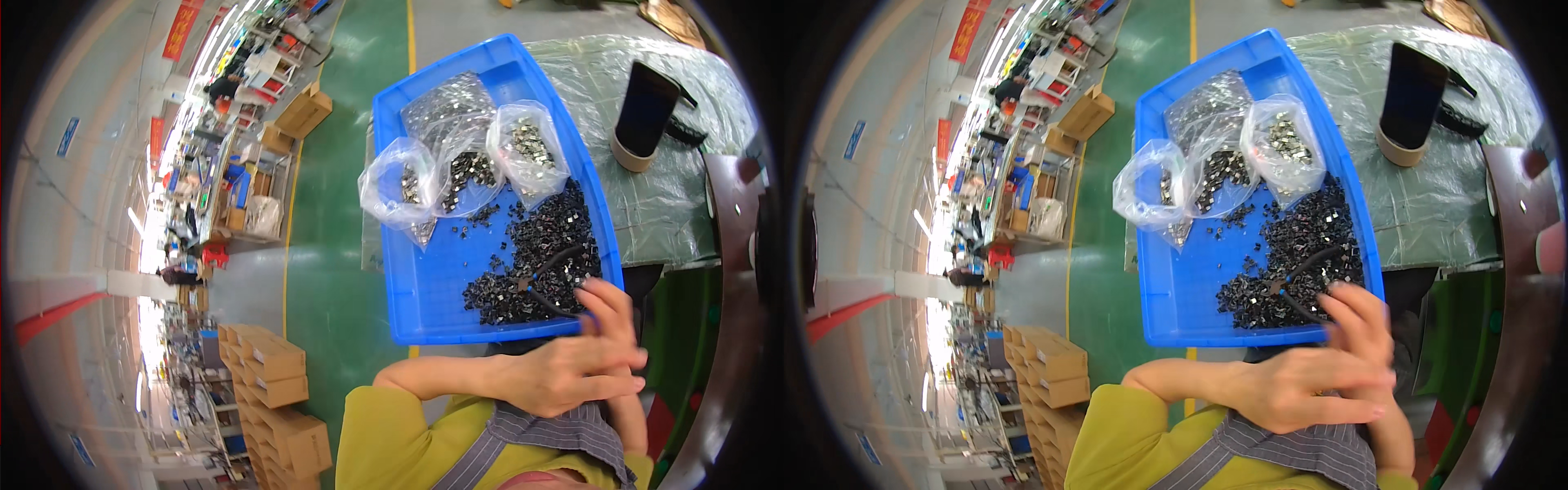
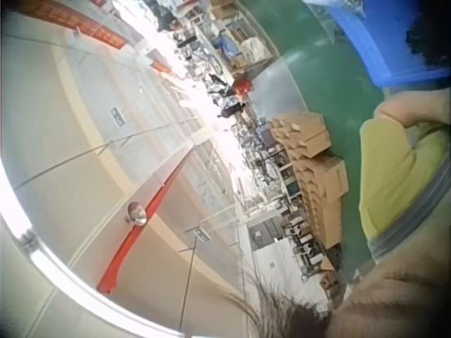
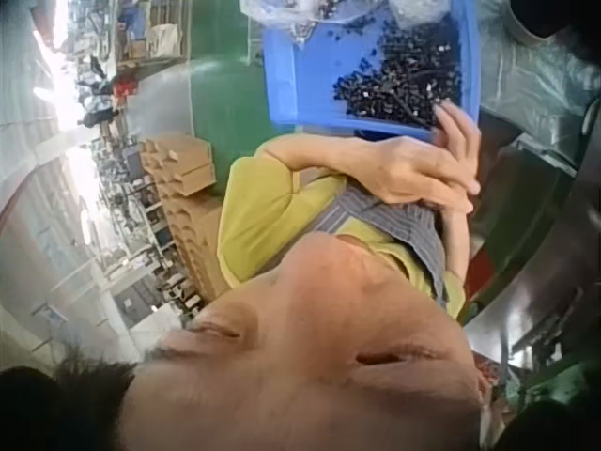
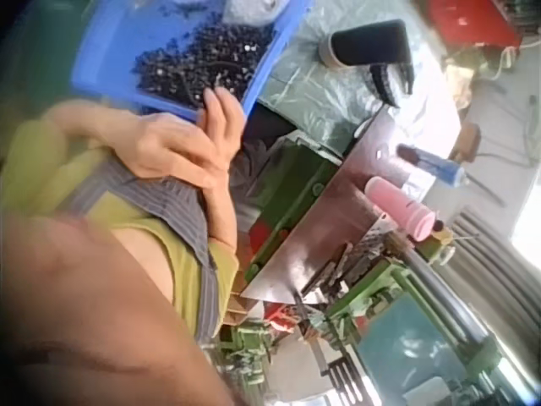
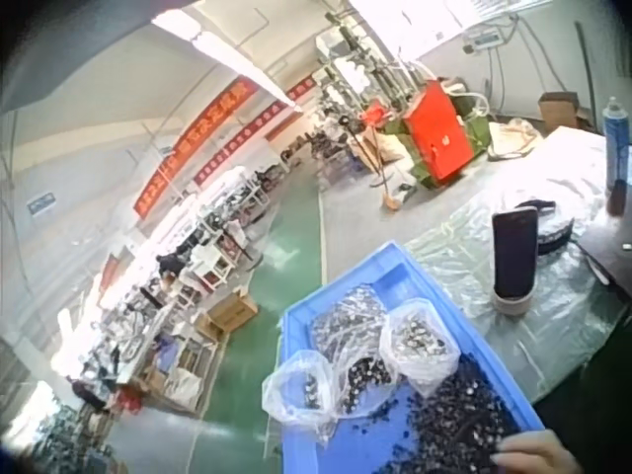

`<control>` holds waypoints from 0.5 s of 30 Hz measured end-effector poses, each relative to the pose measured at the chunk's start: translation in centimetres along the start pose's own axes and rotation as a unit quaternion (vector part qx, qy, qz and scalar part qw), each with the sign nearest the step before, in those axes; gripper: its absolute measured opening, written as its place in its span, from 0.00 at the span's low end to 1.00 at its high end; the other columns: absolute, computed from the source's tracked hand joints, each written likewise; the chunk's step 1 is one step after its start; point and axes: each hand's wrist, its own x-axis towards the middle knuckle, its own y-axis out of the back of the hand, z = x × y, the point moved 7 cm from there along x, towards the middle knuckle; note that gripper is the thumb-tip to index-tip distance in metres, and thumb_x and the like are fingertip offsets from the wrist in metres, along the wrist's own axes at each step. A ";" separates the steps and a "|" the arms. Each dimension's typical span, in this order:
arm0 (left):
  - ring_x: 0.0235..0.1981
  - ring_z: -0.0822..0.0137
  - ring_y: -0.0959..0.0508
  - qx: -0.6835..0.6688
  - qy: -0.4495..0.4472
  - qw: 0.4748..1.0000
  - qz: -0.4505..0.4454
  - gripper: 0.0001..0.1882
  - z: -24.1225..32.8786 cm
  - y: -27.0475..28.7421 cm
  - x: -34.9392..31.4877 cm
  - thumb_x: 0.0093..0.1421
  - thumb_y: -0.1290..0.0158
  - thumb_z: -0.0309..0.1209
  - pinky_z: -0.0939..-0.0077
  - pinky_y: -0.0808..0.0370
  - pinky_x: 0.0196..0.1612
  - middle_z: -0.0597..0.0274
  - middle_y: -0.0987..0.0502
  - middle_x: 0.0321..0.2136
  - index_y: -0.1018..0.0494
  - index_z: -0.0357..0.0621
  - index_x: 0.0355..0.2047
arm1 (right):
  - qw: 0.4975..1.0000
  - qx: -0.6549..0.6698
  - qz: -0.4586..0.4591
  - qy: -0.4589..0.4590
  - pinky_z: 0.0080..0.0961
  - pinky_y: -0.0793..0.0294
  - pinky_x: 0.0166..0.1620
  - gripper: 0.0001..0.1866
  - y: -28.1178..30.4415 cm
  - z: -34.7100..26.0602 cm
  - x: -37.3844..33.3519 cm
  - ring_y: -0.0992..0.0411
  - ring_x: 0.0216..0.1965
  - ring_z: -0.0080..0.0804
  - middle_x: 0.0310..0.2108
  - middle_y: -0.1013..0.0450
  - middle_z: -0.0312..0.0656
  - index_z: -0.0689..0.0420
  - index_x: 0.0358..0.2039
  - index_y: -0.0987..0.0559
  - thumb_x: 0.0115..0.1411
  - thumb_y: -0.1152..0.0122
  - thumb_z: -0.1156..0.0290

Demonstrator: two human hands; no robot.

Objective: Using pliers to process or sort small black components in a blue tray.

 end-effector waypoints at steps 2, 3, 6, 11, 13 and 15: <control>0.41 0.50 0.24 -0.132 0.061 0.988 -0.051 0.21 -1.5 -3.4 -0.8 0.54 0.51 0.18 0.62 0.25 0.41 0.45 0.27 0.42 0.31 0.36 0.50 | 0.987 0.057 0.097 -0.113 0.27 0.30 0.48 0.15 3.9 3.2 -6.3 0.30 0.41 0.34 0.41 0.29 0.44 0.59 0.46 0.26 0.57 0.45 0.80; 0.38 0.51 0.23 -0.207 0.101 0.970 -0.077 0.19 -2.3 -5.6 -1.3 0.55 0.51 0.19 0.62 0.25 0.38 0.48 0.26 0.38 0.31 0.36 0.49 | 0.967 0.077 0.133 -0.203 0.24 0.31 0.46 0.14 5.4 5.3 -10.6 0.31 0.40 0.28 0.41 0.29 0.42 0.59 0.47 0.27 0.59 0.47 0.79; 0.35 0.51 0.24 -0.186 0.088 0.968 -0.143 0.15 -2.6 -8.9 -1.3 0.56 0.50 0.24 0.61 0.27 0.36 0.52 0.26 0.32 0.30 0.36 0.45 | 0.885 0.126 0.135 -0.428 0.20 0.32 0.40 0.11 5.7 8.4 -19.4 0.34 0.35 0.23 0.38 0.29 0.39 0.61 0.46 0.27 0.64 0.52 0.77; 0.36 0.52 0.24 -0.077 0.101 0.977 -0.172 0.15 -1.6 -2.4 -1.2 0.54 0.46 0.27 0.61 0.26 0.36 0.53 0.25 0.33 0.28 0.40 0.43 | 0.937 0.125 -0.016 -0.325 0.22 0.30 0.41 0.10 3.8 4.8 -13.5 0.29 0.36 0.26 0.33 0.26 0.41 0.63 0.42 0.24 0.63 0.50 0.75; 0.32 0.54 0.22 0.083 0.111 0.985 -0.103 0.13 -0.3 5.4 0.0 0.55 0.48 0.26 0.64 0.24 0.31 0.53 0.23 0.32 0.27 0.42 0.41 | 0.897 0.224 -0.116 -0.364 0.25 0.29 0.42 0.08 1.7 4.0 -11.2 0.26 0.38 0.30 0.33 0.25 0.43 0.64 0.38 0.23 0.61 0.47 0.75; 0.33 0.67 0.20 0.048 0.264 0.963 0.009 0.13 -0.4 13.3 2.0 0.58 0.49 0.25 0.72 0.23 0.38 0.58 0.21 0.35 0.26 0.37 0.44 | 0.880 0.313 -0.270 -0.233 0.28 0.28 0.43 0.09 -0.9 0.8 -6.4 0.25 0.39 0.36 0.34 0.24 0.45 0.63 0.38 0.22 0.62 0.46 0.73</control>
